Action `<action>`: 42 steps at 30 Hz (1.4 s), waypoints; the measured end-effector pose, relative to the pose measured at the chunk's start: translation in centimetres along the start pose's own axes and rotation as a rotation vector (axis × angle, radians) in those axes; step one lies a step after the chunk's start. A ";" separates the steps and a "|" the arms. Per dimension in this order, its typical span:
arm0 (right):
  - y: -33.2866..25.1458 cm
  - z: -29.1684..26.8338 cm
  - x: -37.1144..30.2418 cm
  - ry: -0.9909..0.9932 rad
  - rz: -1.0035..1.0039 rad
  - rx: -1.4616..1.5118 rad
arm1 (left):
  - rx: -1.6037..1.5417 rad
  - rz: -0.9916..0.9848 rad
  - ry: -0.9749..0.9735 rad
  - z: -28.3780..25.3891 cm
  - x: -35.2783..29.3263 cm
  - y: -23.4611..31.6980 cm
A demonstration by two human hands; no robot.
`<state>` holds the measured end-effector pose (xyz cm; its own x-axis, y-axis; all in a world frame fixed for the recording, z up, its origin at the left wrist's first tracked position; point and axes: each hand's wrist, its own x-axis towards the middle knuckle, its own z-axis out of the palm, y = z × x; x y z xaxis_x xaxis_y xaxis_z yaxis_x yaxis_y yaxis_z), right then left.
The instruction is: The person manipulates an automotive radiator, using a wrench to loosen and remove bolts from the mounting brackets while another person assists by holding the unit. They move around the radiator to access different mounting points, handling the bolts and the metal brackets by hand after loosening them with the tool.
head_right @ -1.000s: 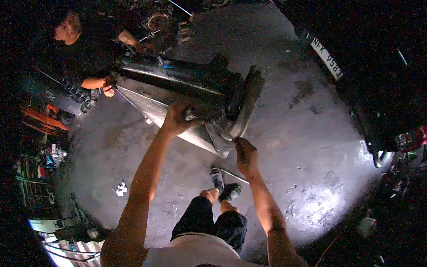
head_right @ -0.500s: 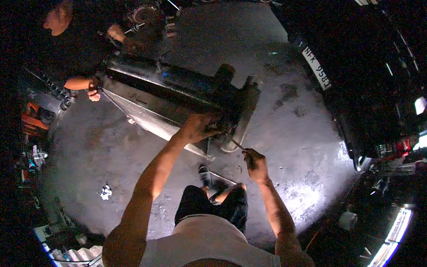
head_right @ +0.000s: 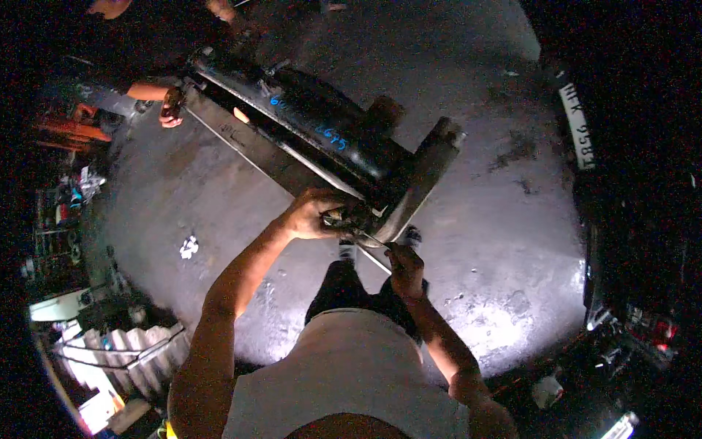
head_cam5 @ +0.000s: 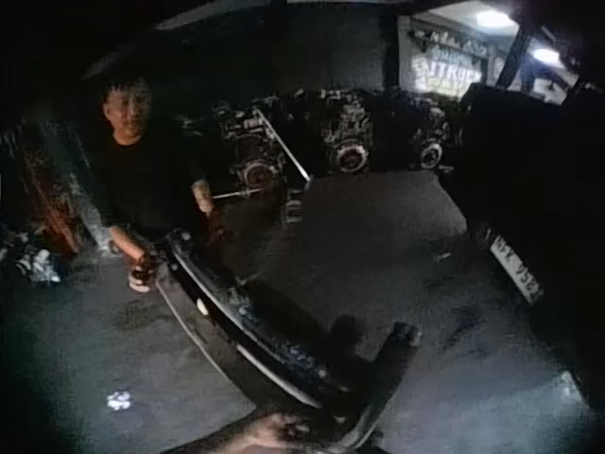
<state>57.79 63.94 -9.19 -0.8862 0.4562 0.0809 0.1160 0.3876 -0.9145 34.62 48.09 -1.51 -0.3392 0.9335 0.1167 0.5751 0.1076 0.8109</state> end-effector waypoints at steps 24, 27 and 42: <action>-1.7 1.6 0.1 -0.219 -0.006 -0.170 | 0.140 0.154 0.173 0.1 -0.4 1.3; -2.0 1.7 1.7 -0.273 0.013 0.022 | 0.110 0.158 0.212 0.3 -0.1 1.8; -1.2 1.8 6.1 -0.694 0.449 0.458 | 0.169 0.121 0.394 2.1 -1.2 -1.2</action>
<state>51.44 64.81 -8.28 -0.8876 -0.1491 -0.4358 0.4544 -0.1285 -0.8815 35.91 47.52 -3.79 -0.5007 0.7448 0.4412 0.7308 0.0906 0.6765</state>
